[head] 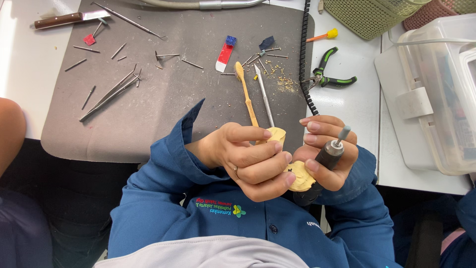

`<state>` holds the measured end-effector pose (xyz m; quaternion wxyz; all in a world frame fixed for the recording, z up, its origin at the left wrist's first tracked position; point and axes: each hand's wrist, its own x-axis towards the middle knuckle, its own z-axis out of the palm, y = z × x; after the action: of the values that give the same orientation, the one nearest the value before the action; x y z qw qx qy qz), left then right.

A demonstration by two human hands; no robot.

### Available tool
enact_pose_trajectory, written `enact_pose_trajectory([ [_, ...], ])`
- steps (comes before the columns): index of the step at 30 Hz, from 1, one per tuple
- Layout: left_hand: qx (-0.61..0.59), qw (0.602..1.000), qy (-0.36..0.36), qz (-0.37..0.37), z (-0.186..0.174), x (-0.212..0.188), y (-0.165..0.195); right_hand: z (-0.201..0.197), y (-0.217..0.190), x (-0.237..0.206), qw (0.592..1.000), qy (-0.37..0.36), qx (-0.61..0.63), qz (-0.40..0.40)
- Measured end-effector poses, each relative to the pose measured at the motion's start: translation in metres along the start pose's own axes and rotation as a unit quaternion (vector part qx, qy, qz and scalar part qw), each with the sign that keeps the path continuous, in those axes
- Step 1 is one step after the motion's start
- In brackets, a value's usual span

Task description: The person uses a rotary handpiece to grind and smooth a yellow dental prosthesis held in the left hand. They switch between manual sanding and powered grinding, rotating the prosthesis to access different surfaces. The person also adjusts the rotary tool's burr during the process.

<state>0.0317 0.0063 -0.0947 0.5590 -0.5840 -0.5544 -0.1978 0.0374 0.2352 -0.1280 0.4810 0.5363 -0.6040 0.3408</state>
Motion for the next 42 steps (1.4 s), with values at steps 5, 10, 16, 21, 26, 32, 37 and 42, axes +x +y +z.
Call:
enact_pose_trajectory([
  [5,-0.005,1.0,-0.011,0.003,0.0,-0.001,0.0,-0.004,0.002,-0.002,0.999,-0.039,0.012,0.003],
  [10,-0.001,1.0,0.0,-0.021,0.001,-0.001,-0.001,0.004,0.003,0.004,1.0,-0.016,0.014,0.008],
  [16,-0.126,0.972,-0.057,-0.19,0.002,-0.003,-0.003,-0.008,-0.014,0.023,0.976,-0.095,0.021,0.192],
  [21,-0.239,0.877,-0.066,-0.412,0.008,-0.009,0.0,0.016,0.003,0.015,0.971,-0.01,0.003,0.239],
  [26,-0.364,0.716,-0.057,-0.593,0.017,-0.024,0.006,0.021,0.014,0.012,0.939,-0.022,-0.029,0.343],
  [32,-0.549,0.465,0.012,-0.694,0.036,-0.044,-0.007,0.022,0.02,0.018,0.897,-0.062,-0.005,0.437],
  [37,-0.542,0.431,-0.025,-0.721,0.032,-0.042,-0.01,0.021,0.02,0.019,0.862,-0.057,0.043,0.502],
  [42,-0.668,0.3,0.064,-0.678,0.022,-0.032,-0.013,0.008,0.014,0.017,0.858,0.012,0.064,0.509],
])
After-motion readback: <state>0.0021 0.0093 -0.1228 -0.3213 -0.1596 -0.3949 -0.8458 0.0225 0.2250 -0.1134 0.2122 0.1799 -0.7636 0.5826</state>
